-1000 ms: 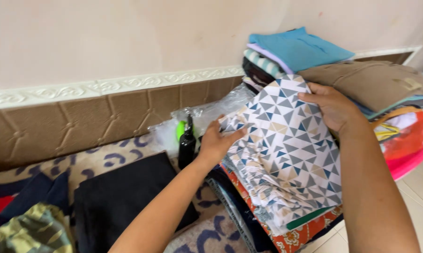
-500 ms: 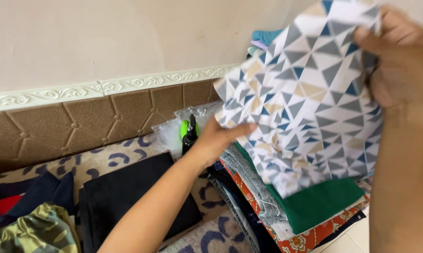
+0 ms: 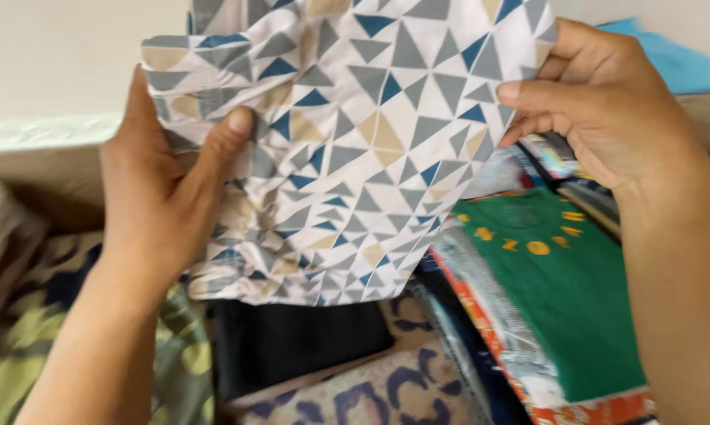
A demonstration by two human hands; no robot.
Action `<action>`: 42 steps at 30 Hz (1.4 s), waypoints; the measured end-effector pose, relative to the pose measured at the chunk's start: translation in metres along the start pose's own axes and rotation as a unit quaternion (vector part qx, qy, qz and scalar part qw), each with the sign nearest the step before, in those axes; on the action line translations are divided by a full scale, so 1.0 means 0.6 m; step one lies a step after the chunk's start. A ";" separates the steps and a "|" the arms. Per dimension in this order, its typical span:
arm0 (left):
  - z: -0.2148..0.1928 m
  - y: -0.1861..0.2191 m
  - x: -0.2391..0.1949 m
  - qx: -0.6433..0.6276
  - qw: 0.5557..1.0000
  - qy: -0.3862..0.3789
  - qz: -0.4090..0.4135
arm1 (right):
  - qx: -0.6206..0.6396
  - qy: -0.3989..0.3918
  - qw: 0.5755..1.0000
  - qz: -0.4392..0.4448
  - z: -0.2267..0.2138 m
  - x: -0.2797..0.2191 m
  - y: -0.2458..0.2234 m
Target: Sorting and organizing various items of clothing by laying them out on a flat surface
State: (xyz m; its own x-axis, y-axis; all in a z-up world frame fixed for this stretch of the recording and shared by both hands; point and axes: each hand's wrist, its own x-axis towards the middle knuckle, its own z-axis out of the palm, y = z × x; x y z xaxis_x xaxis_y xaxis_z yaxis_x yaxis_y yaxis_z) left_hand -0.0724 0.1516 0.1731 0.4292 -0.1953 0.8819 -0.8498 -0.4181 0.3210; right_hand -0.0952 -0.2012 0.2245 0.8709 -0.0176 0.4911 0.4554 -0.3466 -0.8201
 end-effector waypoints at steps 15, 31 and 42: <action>-0.297 -0.175 -0.272 0.103 0.736 -0.119 -0.658 | -0.067 -0.347 0.922 0.159 0.553 0.047 0.175; 0.078 -0.107 -0.145 0.046 0.930 -0.269 -0.247 | -0.517 -0.103 0.808 0.262 -0.073 0.056 0.221; 0.594 -0.019 -0.044 0.106 0.870 -0.428 -0.220 | -0.472 -0.049 0.792 0.385 -0.273 -0.079 0.437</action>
State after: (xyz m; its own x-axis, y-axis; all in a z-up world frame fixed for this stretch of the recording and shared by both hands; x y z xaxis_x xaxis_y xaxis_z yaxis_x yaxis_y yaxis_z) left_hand 0.0352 -0.1548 0.0231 0.8467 -0.5262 0.0791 -0.5085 -0.7563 0.4116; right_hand -0.0471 -0.4446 0.0341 0.8550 -0.5066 -0.1106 -0.5170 -0.8163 -0.2577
